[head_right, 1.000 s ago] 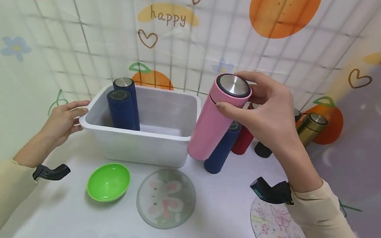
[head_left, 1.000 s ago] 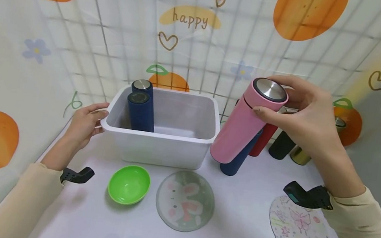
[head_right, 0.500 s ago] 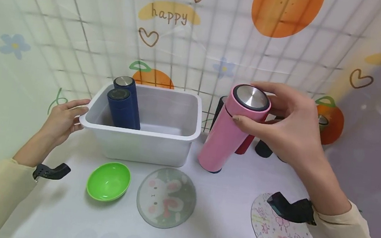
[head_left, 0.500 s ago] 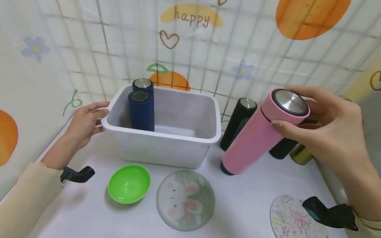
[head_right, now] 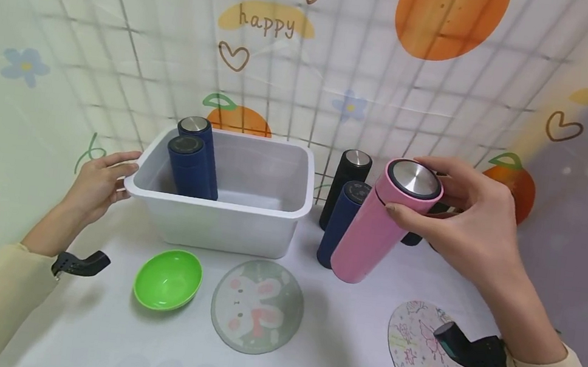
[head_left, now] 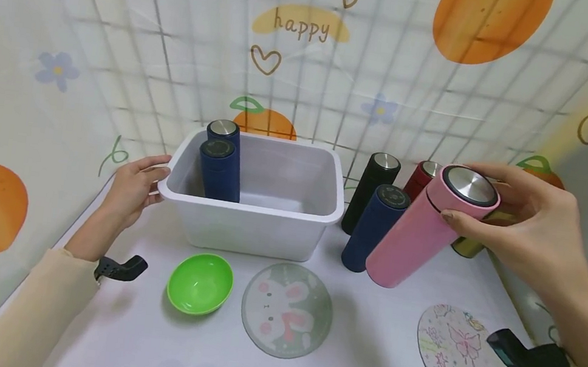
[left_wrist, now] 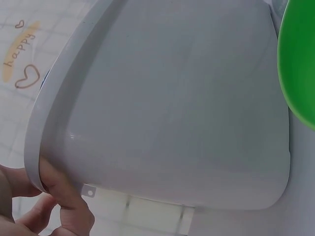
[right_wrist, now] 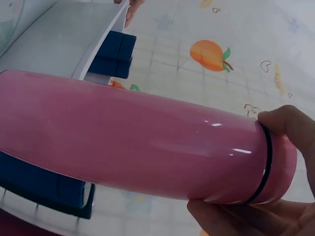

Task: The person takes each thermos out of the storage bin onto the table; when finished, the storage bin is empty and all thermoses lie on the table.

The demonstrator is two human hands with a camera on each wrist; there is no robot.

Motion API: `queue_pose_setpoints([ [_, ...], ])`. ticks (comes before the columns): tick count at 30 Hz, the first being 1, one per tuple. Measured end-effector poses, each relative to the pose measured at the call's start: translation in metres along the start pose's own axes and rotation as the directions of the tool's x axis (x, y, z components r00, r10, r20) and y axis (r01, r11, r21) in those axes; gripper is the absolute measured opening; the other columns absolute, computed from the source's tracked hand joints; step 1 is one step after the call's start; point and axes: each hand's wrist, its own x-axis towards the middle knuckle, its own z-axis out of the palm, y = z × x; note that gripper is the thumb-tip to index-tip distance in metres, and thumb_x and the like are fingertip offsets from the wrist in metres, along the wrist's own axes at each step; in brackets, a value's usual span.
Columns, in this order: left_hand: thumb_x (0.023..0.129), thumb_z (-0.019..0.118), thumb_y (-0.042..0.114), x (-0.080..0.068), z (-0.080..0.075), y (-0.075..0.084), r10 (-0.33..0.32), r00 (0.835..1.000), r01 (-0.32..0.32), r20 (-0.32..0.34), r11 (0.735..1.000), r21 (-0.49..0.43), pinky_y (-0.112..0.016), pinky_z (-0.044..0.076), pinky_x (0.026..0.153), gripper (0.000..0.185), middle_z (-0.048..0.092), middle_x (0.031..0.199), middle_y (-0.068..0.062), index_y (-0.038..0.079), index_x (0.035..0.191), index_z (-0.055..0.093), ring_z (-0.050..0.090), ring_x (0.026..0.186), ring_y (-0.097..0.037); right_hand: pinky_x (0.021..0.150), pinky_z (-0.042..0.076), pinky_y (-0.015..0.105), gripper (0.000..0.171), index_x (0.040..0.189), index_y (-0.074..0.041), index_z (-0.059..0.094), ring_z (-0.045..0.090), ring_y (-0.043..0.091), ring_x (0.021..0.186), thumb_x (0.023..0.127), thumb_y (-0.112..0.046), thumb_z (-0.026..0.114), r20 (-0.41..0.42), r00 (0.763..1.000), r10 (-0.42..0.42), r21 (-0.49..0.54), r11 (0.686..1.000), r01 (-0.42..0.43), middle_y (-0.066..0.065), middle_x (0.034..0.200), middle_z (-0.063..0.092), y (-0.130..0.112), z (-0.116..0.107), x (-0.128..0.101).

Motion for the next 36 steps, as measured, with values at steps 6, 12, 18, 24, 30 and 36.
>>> queue_pose_setpoints([
  [6, 0.101, 0.060, 0.016, -0.001, 0.001, 0.002, -0.008, 1.000, 0.008, 0.000, 1.000, 0.006, -0.022, 0.055, 0.065, 0.050, 0.053, 0.129, -0.014, -0.001, 0.146, 0.045, 0.065, 0.087, -0.015, 0.058, 0.048, 0.014, 0.061, 0.125, -0.011, 0.069, 0.066, 0.005, 0.071, 0.069, -0.003, 0.092, -0.015, 0.999, 0.029, -0.021, 0.999, -0.029, -0.006, 0.094, 0.069, 0.014, -0.004, -0.002],
  [12, 0.101, 0.060, 0.017, 0.002, 0.004, 0.001, -0.006, 1.000, 0.006, 0.003, 1.000, 0.021, -0.023, 0.055, 0.066, 0.050, 0.050, 0.134, -0.016, 0.000, 0.146, 0.045, 0.066, 0.089, -0.016, 0.061, 0.048, 0.011, 0.061, 0.127, -0.011, 0.068, 0.066, 0.000, 0.073, 0.070, -0.004, 0.091, -0.033, 0.996, 0.084, -0.031, 0.996, -0.085, -0.013, 0.095, 0.069, 0.031, -0.009, -0.006],
  [18, 0.101, 0.061, 0.016, 0.001, 0.002, 0.002, -0.011, 1.000, 0.011, -0.011, 1.000, 0.008, -0.021, 0.054, 0.062, 0.050, 0.052, 0.130, -0.014, 0.001, 0.146, 0.045, 0.064, 0.084, -0.015, 0.059, 0.046, 0.012, 0.059, 0.126, -0.011, 0.067, 0.066, 0.000, 0.071, 0.071, -0.009, 0.092, -0.035, 0.992, 0.118, -0.042, 0.992, -0.120, -0.016, 0.093, 0.069, 0.048, -0.008, -0.003],
  [24, 0.100, 0.061, 0.014, -0.001, 0.001, 0.001, -0.010, 1.000, 0.010, -0.001, 1.000, -0.010, -0.022, 0.054, 0.062, 0.050, 0.058, 0.121, -0.007, 0.000, 0.145, 0.046, 0.065, 0.083, -0.015, 0.056, 0.046, 0.015, 0.061, 0.130, -0.011, 0.065, 0.064, -0.002, 0.072, 0.075, -0.021, 0.091, -0.026, 0.987, 0.159, -0.105, 0.981, -0.161, -0.023, 0.088, 0.066, 0.066, -0.005, 0.000],
  [30, 0.100, 0.061, 0.014, -0.002, 0.002, 0.001, 0.002, 1.000, -0.002, -0.002, 1.000, -0.003, -0.022, 0.054, 0.062, 0.048, 0.059, 0.120, -0.007, 0.000, 0.144, 0.047, 0.064, 0.083, -0.015, 0.057, 0.048, 0.015, 0.064, 0.134, -0.011, 0.061, 0.062, -0.006, 0.074, 0.079, -0.031, 0.087, -0.001, 0.980, 0.200, -0.141, 0.970, -0.198, -0.030, 0.085, 0.063, 0.081, -0.004, 0.005],
  [36, 0.100, 0.062, 0.015, -0.001, 0.001, 0.000, 0.002, 1.000, -0.002, -0.002, 1.000, -0.004, -0.022, 0.054, 0.064, 0.049, 0.057, 0.122, -0.009, 0.000, 0.145, 0.046, 0.064, 0.085, -0.015, 0.057, 0.048, 0.015, 0.067, 0.134, -0.008, 0.060, 0.060, -0.010, 0.074, 0.079, -0.035, 0.087, -0.001, 0.974, 0.226, -0.156, 0.962, -0.223, -0.035, 0.083, 0.059, 0.100, 0.003, 0.013],
])
